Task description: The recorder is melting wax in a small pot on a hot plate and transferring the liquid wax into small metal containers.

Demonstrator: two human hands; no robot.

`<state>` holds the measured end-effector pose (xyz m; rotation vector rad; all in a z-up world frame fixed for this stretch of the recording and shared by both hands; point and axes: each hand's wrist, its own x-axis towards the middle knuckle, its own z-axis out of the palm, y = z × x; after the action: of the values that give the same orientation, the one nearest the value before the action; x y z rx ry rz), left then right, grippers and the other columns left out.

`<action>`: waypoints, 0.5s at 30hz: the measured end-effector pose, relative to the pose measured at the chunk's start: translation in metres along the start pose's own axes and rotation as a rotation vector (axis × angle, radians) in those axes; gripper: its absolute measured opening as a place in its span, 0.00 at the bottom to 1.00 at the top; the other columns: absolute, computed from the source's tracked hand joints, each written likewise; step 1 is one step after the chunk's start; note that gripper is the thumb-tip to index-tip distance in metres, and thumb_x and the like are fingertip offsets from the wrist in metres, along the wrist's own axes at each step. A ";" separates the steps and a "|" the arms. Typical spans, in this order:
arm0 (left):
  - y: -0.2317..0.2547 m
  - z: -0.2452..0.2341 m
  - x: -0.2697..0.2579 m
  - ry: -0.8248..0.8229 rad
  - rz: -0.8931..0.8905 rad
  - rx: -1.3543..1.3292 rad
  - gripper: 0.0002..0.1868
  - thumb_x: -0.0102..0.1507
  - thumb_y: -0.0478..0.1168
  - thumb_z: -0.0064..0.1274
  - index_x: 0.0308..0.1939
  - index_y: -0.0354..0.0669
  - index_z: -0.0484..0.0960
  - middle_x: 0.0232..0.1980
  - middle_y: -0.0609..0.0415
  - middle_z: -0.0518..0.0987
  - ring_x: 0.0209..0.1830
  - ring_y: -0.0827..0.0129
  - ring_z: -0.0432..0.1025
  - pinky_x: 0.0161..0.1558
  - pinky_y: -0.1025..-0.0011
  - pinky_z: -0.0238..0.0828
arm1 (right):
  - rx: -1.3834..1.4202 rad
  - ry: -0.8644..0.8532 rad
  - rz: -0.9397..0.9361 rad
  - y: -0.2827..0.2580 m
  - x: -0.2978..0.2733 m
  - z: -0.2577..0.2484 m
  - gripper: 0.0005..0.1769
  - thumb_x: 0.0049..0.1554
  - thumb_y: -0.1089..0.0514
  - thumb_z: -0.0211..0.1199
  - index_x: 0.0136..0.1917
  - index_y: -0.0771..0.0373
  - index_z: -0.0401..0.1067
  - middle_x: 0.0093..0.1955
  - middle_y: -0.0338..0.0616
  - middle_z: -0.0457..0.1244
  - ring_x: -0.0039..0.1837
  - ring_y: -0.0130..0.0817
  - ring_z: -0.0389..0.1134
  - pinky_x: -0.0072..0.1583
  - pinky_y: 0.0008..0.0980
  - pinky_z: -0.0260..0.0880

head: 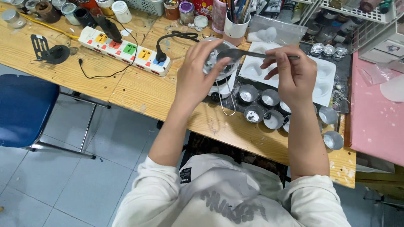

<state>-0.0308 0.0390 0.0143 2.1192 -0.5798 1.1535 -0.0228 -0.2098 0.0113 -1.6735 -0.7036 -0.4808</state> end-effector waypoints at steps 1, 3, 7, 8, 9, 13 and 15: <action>0.000 -0.005 -0.014 0.002 -0.002 0.000 0.24 0.71 0.57 0.51 0.54 0.39 0.81 0.50 0.44 0.81 0.48 0.56 0.76 0.40 0.66 0.73 | -0.001 -0.003 -0.001 0.005 0.005 0.005 0.10 0.75 0.64 0.50 0.58 0.72 0.71 0.52 0.45 0.67 0.51 0.30 0.74 0.43 0.25 0.77; 0.001 -0.014 -0.042 -0.329 -0.736 -0.172 0.23 0.72 0.59 0.42 0.40 0.46 0.81 0.33 0.54 0.81 0.32 0.70 0.77 0.37 0.68 0.71 | -0.263 -0.058 0.060 0.015 0.015 0.015 0.12 0.75 0.62 0.49 0.58 0.71 0.72 0.49 0.46 0.68 0.51 0.32 0.73 0.44 0.28 0.75; -0.007 0.008 -0.101 -0.604 -0.913 -0.200 0.27 0.74 0.59 0.38 0.37 0.45 0.83 0.29 0.53 0.82 0.30 0.71 0.76 0.36 0.71 0.68 | -0.567 -0.173 -0.114 0.029 0.028 0.034 0.07 0.73 0.64 0.55 0.56 0.70 0.72 0.50 0.50 0.67 0.50 0.39 0.74 0.48 0.35 0.73; -0.018 0.030 -0.129 -0.596 -0.962 -0.567 0.26 0.75 0.57 0.38 0.42 0.40 0.80 0.32 0.50 0.81 0.31 0.69 0.75 0.36 0.71 0.70 | -0.607 -0.198 -0.161 0.035 0.030 0.036 0.05 0.72 0.65 0.57 0.55 0.69 0.73 0.49 0.50 0.67 0.50 0.44 0.72 0.49 0.38 0.71; -0.028 0.052 -0.156 -0.575 -0.993 -0.937 0.25 0.77 0.55 0.38 0.47 0.35 0.78 0.36 0.48 0.80 0.33 0.67 0.74 0.35 0.71 0.72 | -0.647 -0.223 -0.209 0.040 0.031 0.039 0.03 0.70 0.66 0.59 0.53 0.67 0.73 0.48 0.49 0.67 0.49 0.49 0.70 0.49 0.42 0.70; 0.010 0.048 -0.121 -0.529 -1.148 -1.273 0.20 0.71 0.52 0.36 0.62 0.47 0.67 0.51 0.58 0.81 0.47 0.77 0.77 0.42 0.73 0.78 | -0.652 -0.282 -0.241 0.032 0.039 0.046 0.03 0.67 0.66 0.61 0.54 0.67 0.73 0.50 0.49 0.67 0.49 0.49 0.70 0.48 0.42 0.70; 0.024 0.040 -0.100 -0.473 -1.237 -1.559 0.19 0.71 0.47 0.36 0.63 0.46 0.68 0.47 0.55 0.80 0.45 0.72 0.78 0.43 0.71 0.76 | -0.631 -0.282 -0.297 0.024 0.044 0.049 0.03 0.67 0.65 0.62 0.54 0.66 0.73 0.50 0.48 0.67 0.50 0.50 0.70 0.49 0.43 0.71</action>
<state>-0.0752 0.0013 -0.0796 0.8571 -0.1006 -0.5039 0.0225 -0.1566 0.0123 -2.2668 -1.0943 -0.7386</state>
